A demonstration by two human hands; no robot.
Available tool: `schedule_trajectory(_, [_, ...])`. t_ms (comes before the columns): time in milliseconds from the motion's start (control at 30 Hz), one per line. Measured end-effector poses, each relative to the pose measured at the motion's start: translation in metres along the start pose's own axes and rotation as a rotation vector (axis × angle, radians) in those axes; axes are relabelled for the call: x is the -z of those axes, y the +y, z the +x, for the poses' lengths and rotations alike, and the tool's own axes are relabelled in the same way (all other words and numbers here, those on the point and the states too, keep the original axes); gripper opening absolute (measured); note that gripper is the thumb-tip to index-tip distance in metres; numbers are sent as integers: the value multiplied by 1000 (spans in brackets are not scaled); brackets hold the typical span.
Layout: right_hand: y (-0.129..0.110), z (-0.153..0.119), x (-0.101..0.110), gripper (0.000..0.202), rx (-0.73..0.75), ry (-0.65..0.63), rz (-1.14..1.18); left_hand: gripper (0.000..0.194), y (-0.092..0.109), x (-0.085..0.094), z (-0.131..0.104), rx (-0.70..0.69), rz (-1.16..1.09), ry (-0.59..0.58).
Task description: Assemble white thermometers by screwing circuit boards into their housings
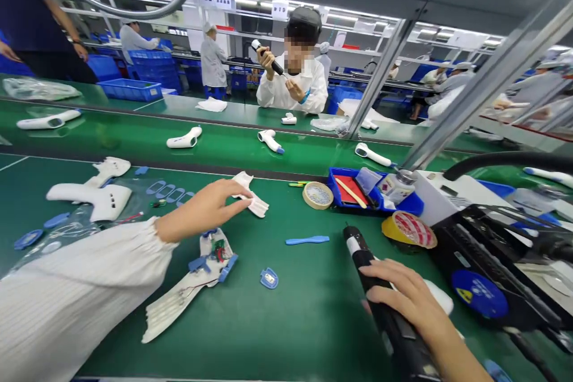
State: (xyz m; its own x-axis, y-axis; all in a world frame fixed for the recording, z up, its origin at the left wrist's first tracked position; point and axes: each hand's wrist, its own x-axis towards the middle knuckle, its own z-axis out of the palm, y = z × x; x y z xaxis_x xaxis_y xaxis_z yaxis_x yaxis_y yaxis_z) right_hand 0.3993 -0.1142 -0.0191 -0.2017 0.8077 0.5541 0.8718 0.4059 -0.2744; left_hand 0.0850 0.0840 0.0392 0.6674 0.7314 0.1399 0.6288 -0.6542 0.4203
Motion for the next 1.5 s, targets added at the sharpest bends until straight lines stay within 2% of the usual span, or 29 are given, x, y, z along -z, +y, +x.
schedule_trajectory(67, [17,-18,1,31,6,-101,-187,37,-16,1,-41,134,-100,-57])
schedule_trajectory(133, [31,-29,8,40,61,-142,-307,41,-25,-4,-78,247,-138,-76])
schedule_trajectory(233, [29,-22,19,31,89,-95,-328,51,-23,-18,-119,373,-132,-118])
schedule_trajectory(300, [4,-2,19,24,59,-62,-275,62,-16,-26,-135,384,-105,-130])
schedule_trajectory(400, [-60,40,-3,19,128,-102,-82,69,-7,-32,-144,339,-83,-143])
schedule_trajectory(467, [-105,66,-29,19,190,-203,85,70,-4,-34,-145,327,-105,-150])
schedule_trajectory(533, [-141,87,-58,21,169,-350,143,70,-2,-34,-144,328,-139,-132])
schedule_trajectory(633, [-174,107,-93,24,58,-569,104,67,-2,-35,-143,323,-186,-117])
schedule_trajectory(733, [-187,119,-110,19,-37,-699,37,66,-2,-37,-144,300,-214,-137])
schedule_trajectory(967, [-191,121,-117,11,-170,-778,53,70,-8,-48,-150,182,-138,-145])
schedule_trajectory(1100, [-185,116,-118,10,-246,-775,298,67,-17,-55,-149,120,-151,-148])
schedule_trajectory(1200, [-176,115,-107,18,-334,-817,558,63,-24,-49,-147,170,-198,-156])
schedule_trajectory(1300, [-157,118,-88,22,-444,-717,670,61,-26,-38,-144,250,-268,-164])
schedule_trajectory(1400, [-127,125,-74,25,-537,-561,636,63,-24,-28,-142,303,-375,-202])
schedule_trajectory(1500, [-98,133,-72,28,-563,-455,533,66,-20,-25,-140,357,-448,-233])
